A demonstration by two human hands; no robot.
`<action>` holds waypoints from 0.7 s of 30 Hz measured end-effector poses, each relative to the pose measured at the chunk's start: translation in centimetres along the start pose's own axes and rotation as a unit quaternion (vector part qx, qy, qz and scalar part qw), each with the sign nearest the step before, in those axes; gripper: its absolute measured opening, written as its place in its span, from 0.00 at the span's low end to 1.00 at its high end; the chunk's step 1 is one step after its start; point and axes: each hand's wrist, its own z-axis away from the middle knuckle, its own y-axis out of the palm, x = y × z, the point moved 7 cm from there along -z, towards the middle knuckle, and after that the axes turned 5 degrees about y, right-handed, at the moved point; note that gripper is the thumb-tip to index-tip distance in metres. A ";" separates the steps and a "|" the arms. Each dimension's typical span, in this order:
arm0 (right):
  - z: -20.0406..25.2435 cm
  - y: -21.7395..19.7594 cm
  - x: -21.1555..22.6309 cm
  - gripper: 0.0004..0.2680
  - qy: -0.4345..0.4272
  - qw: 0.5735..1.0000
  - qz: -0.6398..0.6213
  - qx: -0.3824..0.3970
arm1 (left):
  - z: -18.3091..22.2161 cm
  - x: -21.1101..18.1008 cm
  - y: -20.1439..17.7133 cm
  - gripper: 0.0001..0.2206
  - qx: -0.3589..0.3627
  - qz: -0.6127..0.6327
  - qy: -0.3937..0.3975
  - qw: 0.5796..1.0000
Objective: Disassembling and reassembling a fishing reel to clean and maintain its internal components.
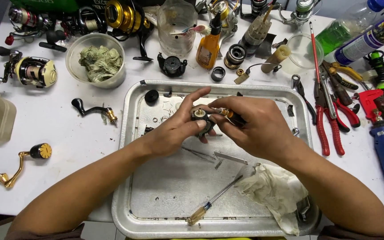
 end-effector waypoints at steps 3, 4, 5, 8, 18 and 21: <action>-0.3 0.4 -0.6 0.08 0.003 1.000 0.002 0.011 | 0.2 -1.0 0.6 0.31 0.004 0.012 -0.003 1.000; -0.2 0.5 -0.7 0.08 0.002 1.000 0.002 0.011 | 0.1 -1.0 0.5 0.31 0.004 0.011 -0.002 1.000; -0.1 0.7 -0.9 0.07 0.007 1.000 -0.001 0.007 | 0.0 -1.0 0.4 0.31 0.007 -0.002 -0.004 1.000; 0.2 0.5 -1.2 0.06 0.001 1.000 -0.001 -0.011 | 0.0 -1.4 0.6 0.30 0.007 -0.019 -0.010 1.000; 1.5 1.0 -4.3 0.03 -0.055 0.993 0.003 -0.100 | -0.3 -1.4 -0.1 0.30 -0.071 0.078 -0.026 0.994; 1.0 1.5 -1.5 0.06 -0.055 0.997 0.001 -0.047 | -0.2 -0.5 -0.9 0.32 -0.081 0.097 -0.018 0.992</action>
